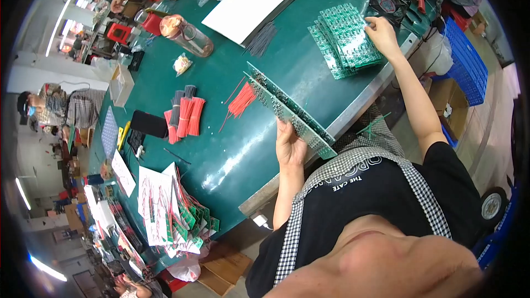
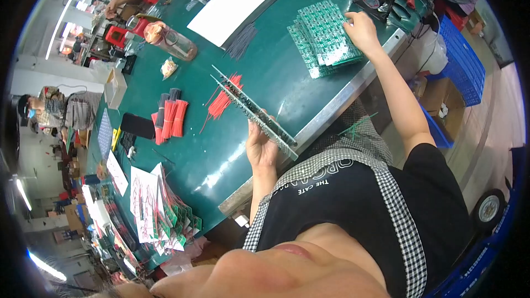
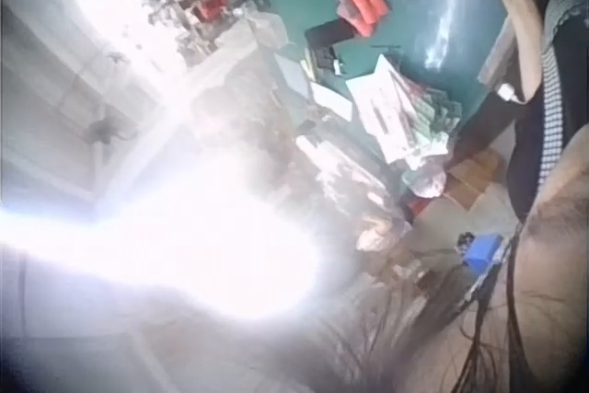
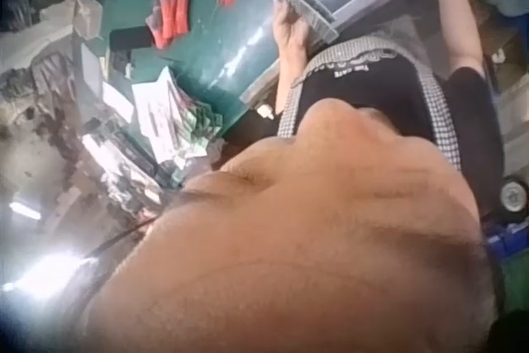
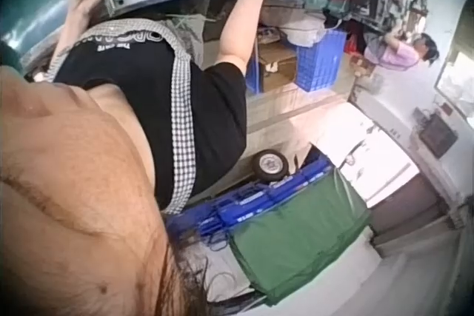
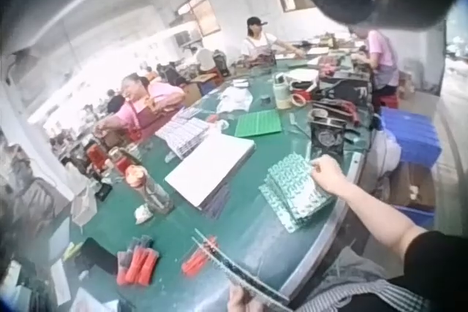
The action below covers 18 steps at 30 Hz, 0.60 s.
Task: Sorting, counting, and inspecting green printed circuit boards at a factory workbench.
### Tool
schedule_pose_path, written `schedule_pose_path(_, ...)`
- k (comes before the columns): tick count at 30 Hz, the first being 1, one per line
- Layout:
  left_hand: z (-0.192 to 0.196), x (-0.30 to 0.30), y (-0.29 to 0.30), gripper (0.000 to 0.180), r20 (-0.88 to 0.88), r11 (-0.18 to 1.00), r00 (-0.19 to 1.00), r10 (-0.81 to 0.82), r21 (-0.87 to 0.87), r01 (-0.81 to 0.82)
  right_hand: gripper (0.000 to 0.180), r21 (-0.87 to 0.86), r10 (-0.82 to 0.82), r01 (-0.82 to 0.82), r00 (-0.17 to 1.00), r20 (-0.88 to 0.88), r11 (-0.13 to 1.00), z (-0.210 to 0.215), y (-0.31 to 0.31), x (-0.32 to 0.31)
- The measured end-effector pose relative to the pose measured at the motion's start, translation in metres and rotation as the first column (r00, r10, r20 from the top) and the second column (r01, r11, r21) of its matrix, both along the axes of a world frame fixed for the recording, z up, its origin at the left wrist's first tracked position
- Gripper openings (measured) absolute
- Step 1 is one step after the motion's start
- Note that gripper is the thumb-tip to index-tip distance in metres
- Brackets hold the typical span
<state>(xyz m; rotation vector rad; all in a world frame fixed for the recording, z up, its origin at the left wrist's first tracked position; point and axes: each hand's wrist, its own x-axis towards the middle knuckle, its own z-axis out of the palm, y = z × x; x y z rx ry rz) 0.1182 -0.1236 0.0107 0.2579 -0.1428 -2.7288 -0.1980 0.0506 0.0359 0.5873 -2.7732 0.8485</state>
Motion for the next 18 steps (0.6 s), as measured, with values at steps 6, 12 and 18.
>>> schedule_pose_path(6,0.008,-0.009,0.005,0.058,0.045,0.975,0.999,0.025,-0.223,-0.014,0.037,-0.645,0.787,-0.454,0.395,0.473,0.615,0.070,-0.036,0.134)
schedule_pose_path(12,0.012,-0.016,0.013,0.056,0.090,0.930,0.994,0.069,-0.365,-0.031,0.025,-0.493,0.752,-0.575,0.569,0.333,0.654,0.090,-0.037,0.178)
schedule_pose_path(18,0.008,-0.015,0.015,0.055,0.111,0.938,0.992,0.064,-0.345,-0.022,0.022,-0.566,0.525,-0.291,0.793,0.308,0.772,0.087,-0.023,0.118)
